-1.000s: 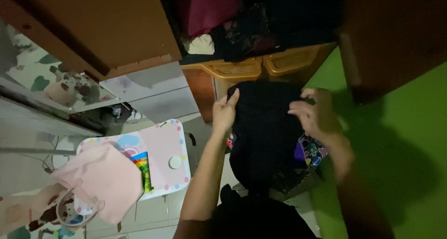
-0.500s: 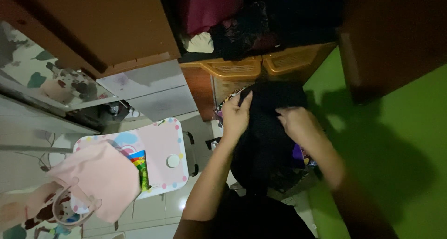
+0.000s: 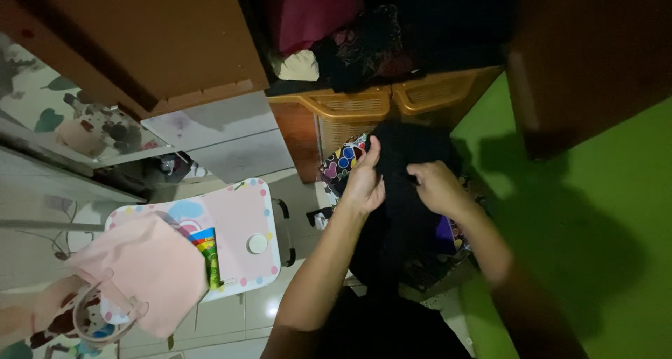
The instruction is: Packing clothes into a colorful duffel bag.
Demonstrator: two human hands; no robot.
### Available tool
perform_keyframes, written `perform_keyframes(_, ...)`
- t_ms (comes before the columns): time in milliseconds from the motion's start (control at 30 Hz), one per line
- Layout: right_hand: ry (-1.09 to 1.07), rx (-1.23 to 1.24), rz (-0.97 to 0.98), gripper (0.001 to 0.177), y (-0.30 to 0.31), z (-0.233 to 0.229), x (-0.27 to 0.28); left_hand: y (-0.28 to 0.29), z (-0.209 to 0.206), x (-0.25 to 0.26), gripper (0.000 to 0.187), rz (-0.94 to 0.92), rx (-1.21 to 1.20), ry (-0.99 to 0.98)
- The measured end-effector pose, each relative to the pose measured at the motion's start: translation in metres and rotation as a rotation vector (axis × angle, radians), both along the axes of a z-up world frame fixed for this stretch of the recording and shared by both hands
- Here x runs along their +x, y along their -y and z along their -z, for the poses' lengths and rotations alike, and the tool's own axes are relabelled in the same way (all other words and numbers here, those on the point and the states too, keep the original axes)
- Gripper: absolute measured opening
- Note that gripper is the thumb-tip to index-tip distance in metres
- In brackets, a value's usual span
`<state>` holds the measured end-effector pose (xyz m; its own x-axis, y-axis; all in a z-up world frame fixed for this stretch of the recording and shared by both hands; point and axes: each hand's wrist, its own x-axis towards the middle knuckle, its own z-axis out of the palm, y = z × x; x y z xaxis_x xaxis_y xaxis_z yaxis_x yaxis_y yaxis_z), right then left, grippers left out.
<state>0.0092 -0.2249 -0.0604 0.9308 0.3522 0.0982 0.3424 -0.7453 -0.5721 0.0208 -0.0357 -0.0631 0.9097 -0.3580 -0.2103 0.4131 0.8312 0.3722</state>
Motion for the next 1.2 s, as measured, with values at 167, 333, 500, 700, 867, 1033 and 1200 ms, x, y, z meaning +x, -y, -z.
perform_keyframes(167,0.03,0.182,0.005,0.014,0.005,0.005,-0.001,0.013,0.013,0.006,0.04,0.007,-0.129,0.115)
perform_keyframes(333,0.0,0.25,0.131,0.016,0.015,-0.001,0.002,0.015,0.026,0.01,0.046,-0.041,-0.042,0.213)
perform_keyframes(500,0.135,0.282,0.246,0.018,0.024,-0.02,0.005,-0.007,-0.01,-0.009,0.103,-0.365,1.268,1.236)
perform_keyframes(700,0.114,0.083,0.282,0.015,0.014,-0.022,0.001,0.024,0.071,-0.002,0.029,-0.299,1.224,0.887)
perform_keyframes(867,0.026,-0.089,0.313,0.012,0.017,-0.018,0.012,0.028,0.056,-0.011,0.037,-0.363,1.178,0.805)
perform_keyframes(1033,0.138,-0.051,0.259,0.006,0.048,-0.017,0.014,0.02,0.055,-0.005,0.011,-0.307,1.381,0.599)
perform_keyframes(1200,0.15,0.352,0.366,0.011,0.033,-0.109,-0.018,0.002,0.083,0.011,0.021,-0.536,1.515,0.899)
